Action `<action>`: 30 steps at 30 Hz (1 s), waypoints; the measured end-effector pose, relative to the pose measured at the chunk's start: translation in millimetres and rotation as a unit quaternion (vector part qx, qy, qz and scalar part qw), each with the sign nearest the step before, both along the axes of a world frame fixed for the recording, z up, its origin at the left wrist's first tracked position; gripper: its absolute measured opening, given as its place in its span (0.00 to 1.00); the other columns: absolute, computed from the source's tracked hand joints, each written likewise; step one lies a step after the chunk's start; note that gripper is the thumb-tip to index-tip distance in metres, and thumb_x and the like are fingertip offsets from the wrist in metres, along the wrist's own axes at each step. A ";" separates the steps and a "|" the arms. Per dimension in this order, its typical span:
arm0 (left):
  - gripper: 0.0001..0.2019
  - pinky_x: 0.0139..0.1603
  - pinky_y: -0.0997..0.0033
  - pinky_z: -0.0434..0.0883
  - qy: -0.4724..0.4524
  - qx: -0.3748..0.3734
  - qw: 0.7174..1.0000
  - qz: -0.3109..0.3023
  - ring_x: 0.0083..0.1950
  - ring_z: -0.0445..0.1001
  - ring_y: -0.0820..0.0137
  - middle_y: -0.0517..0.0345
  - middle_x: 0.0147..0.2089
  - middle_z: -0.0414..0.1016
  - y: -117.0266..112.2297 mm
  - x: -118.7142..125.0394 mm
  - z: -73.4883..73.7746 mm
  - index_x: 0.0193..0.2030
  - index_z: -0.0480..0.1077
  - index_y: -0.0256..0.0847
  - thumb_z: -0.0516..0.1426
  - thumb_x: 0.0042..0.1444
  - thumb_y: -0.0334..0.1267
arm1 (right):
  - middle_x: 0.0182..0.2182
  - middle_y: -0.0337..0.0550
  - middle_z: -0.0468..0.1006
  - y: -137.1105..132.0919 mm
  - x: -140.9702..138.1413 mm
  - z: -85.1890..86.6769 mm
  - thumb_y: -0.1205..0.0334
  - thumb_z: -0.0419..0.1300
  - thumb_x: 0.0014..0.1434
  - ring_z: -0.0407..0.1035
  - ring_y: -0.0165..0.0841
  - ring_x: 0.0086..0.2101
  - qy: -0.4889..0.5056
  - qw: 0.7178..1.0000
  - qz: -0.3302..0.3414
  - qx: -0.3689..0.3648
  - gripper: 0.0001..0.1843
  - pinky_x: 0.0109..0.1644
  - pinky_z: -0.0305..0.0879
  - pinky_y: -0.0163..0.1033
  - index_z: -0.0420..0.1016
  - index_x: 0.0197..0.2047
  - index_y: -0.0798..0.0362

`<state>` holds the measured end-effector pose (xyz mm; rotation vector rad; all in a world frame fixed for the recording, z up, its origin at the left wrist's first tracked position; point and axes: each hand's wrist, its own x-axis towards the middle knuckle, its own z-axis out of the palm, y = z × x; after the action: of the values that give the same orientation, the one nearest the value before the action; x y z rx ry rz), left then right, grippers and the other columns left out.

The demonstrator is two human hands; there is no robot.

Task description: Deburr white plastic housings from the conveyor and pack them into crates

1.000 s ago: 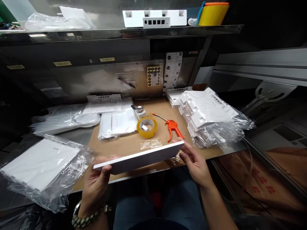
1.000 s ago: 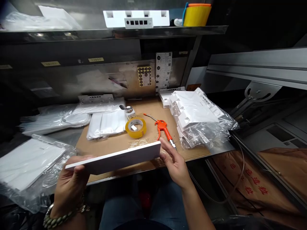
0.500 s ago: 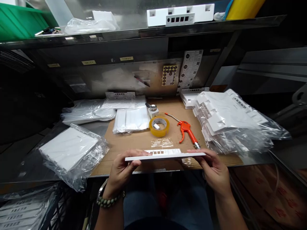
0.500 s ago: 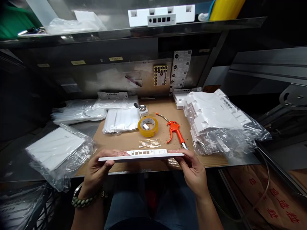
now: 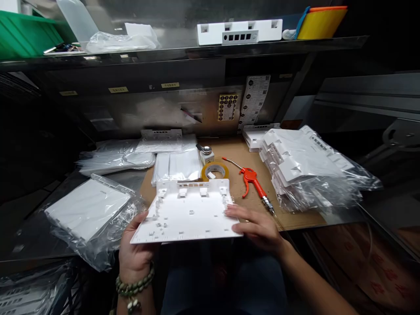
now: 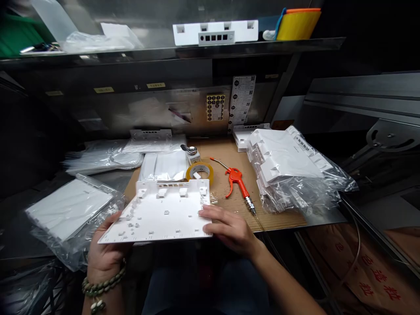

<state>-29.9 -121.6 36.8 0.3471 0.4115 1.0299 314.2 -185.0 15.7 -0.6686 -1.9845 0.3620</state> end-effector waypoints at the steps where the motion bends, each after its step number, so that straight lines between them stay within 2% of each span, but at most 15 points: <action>1: 0.22 0.64 0.42 0.73 0.023 0.010 1.000 0.015 0.60 0.78 0.46 0.52 0.42 0.87 -1.5 -4.9 3.2 0.55 0.79 0.39 0.55 0.55 0.30 | 0.62 0.49 0.77 11.0 -0.8 1.6 0.69 0.55 0.70 0.68 0.41 0.65 -0.021 1.000 0.016 -0.015 0.21 0.65 0.72 0.54 0.74 0.62 0.46; 3: 0.26 0.63 0.41 0.74 0.072 0.030 0.994 0.073 0.62 0.77 0.46 0.61 0.44 0.86 -8.1 -8.6 12.5 0.56 0.78 0.47 0.58 0.48 0.30 | 0.67 0.50 0.71 38.2 -1.0 6.7 0.69 0.58 0.67 0.62 0.41 0.69 -0.078 0.996 0.010 -0.051 0.24 0.70 0.65 0.56 0.70 0.66 0.48; 5: 0.31 0.64 0.40 0.73 0.089 0.033 0.983 0.159 0.64 0.76 0.46 0.66 0.47 0.86 -16.8 -7.7 22.3 0.57 0.77 0.52 0.58 0.44 0.30 | 0.70 0.49 0.67 71.9 -1.5 14.9 0.68 0.60 0.64 0.59 0.42 0.70 -0.166 0.977 -0.082 -0.111 0.27 0.73 0.60 0.56 0.70 0.66 0.49; 6: 0.32 0.65 0.40 0.73 0.093 0.029 0.974 0.205 0.64 0.75 0.47 0.67 0.48 0.86 -20.7 -7.1 26.4 0.58 0.77 0.54 0.58 0.43 0.30 | 0.69 0.50 0.68 90.3 -3.0 19.5 0.68 0.60 0.64 0.61 0.43 0.69 -0.208 0.956 -0.147 -0.145 0.26 0.73 0.60 0.56 0.72 0.65 0.51; 8: 0.34 0.66 0.40 0.71 0.101 0.011 0.954 0.283 0.64 0.75 0.48 0.68 0.52 0.85 -26.5 -7.3 32.4 0.60 0.74 0.56 0.57 0.43 0.30 | 0.61 0.51 0.77 127.1 -10.3 27.0 0.68 0.58 0.65 0.67 0.45 0.64 -0.268 0.906 -0.254 -0.206 0.20 0.69 0.64 0.54 0.79 0.59 0.53; 9: 0.35 0.68 0.40 0.70 0.105 -0.001 0.946 0.307 0.65 0.75 0.49 0.67 0.54 0.84 -28.2 -8.3 34.4 0.61 0.73 0.56 0.57 0.44 0.30 | 0.55 0.53 0.81 144.0 -16.4 28.9 0.67 0.57 0.66 0.70 0.47 0.61 -0.286 0.887 -0.282 -0.228 0.17 0.66 0.66 0.54 0.82 0.53 0.53; 12: 0.36 0.70 0.39 0.68 0.103 -0.035 0.933 0.342 0.66 0.74 0.50 0.64 0.58 0.82 -29.8 -13.9 37.7 0.64 0.71 0.55 0.56 0.46 0.30 | 0.41 0.57 0.85 181.0 -38.9 26.3 0.63 0.63 0.62 0.76 0.53 0.51 -0.319 0.858 -0.295 -0.273 0.09 0.57 0.71 0.54 0.86 0.38 0.55; 14: 0.32 0.71 0.41 0.67 0.092 -0.062 0.927 0.357 0.67 0.73 0.50 0.62 0.57 0.83 -29.6 -17.5 39.1 0.65 0.70 0.53 0.56 0.51 0.32 | 0.38 0.61 0.85 192.3 -50.2 20.8 0.64 0.68 0.57 0.78 0.55 0.48 -0.330 0.844 -0.300 -0.297 0.06 0.54 0.71 0.54 0.85 0.34 0.57; 16: 0.27 0.72 0.43 0.66 0.081 -0.069 0.919 0.381 0.68 0.72 0.50 0.60 0.56 0.84 -29.7 -19.1 40.7 0.65 0.71 0.51 0.57 0.57 0.37 | 0.40 0.62 0.85 194.7 -52.6 17.6 0.65 0.68 0.56 0.78 0.55 0.48 -0.320 0.845 -0.298 -0.309 0.05 0.53 0.70 0.52 0.85 0.35 0.57; 20: 0.24 0.75 0.48 0.63 0.093 -0.025 0.910 0.404 0.73 0.65 0.55 0.63 0.59 0.81 -29.0 -17.2 43.9 0.64 0.72 0.51 0.58 0.62 0.49 | 0.44 0.48 0.86 186.0 -35.1 28.1 0.58 0.64 0.63 0.79 0.42 0.46 -0.253 0.882 -0.232 -0.324 0.10 0.50 0.72 0.41 0.85 0.43 0.51; 22: 0.24 0.76 0.52 0.62 0.094 -0.018 0.906 0.412 0.72 0.67 0.58 0.64 0.59 0.81 -26.3 -16.3 43.6 0.64 0.72 0.51 0.58 0.63 0.51 | 0.46 0.45 0.86 181.4 -25.3 39.0 0.55 0.61 0.66 0.80 0.37 0.45 -0.210 0.901 -0.192 -0.327 0.15 0.47 0.73 0.37 0.82 0.50 0.52; 24: 0.22 0.76 0.55 0.61 0.070 -0.014 0.910 0.408 0.66 0.74 0.59 0.64 0.56 0.83 -22.0 -16.8 40.9 0.63 0.73 0.50 0.58 0.63 0.49 | 0.47 0.47 0.86 180.4 -19.8 49.3 0.54 0.59 0.67 0.80 0.36 0.43 -0.175 0.913 -0.175 -0.324 0.18 0.45 0.74 0.36 0.81 0.53 0.55; 27: 0.18 0.75 0.55 0.63 0.013 0.008 0.939 0.343 0.55 0.83 0.60 0.62 0.50 0.85 -14.1 -19.3 32.6 0.59 0.76 0.48 0.57 0.65 0.46 | 0.45 0.49 0.85 189.3 -18.7 60.1 0.55 0.60 0.66 0.79 0.37 0.41 -0.135 0.923 -0.208 -0.294 0.17 0.46 0.74 0.39 0.82 0.50 0.56; 30: 0.16 0.73 0.48 0.64 -0.024 0.000 0.959 0.284 0.49 0.85 0.57 0.56 0.47 0.86 -7.8 -20.9 23.6 0.55 0.79 0.44 0.54 0.66 0.43 | 0.46 0.50 0.82 209.5 -20.9 67.3 0.54 0.64 0.62 0.77 0.38 0.42 -0.104 0.923 -0.280 -0.243 0.16 0.50 0.72 0.41 0.83 0.48 0.55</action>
<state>-50.8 -129.4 60.3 0.2031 0.4798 1.5961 293.2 24.5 83.0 -1.6041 -1.7982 0.4443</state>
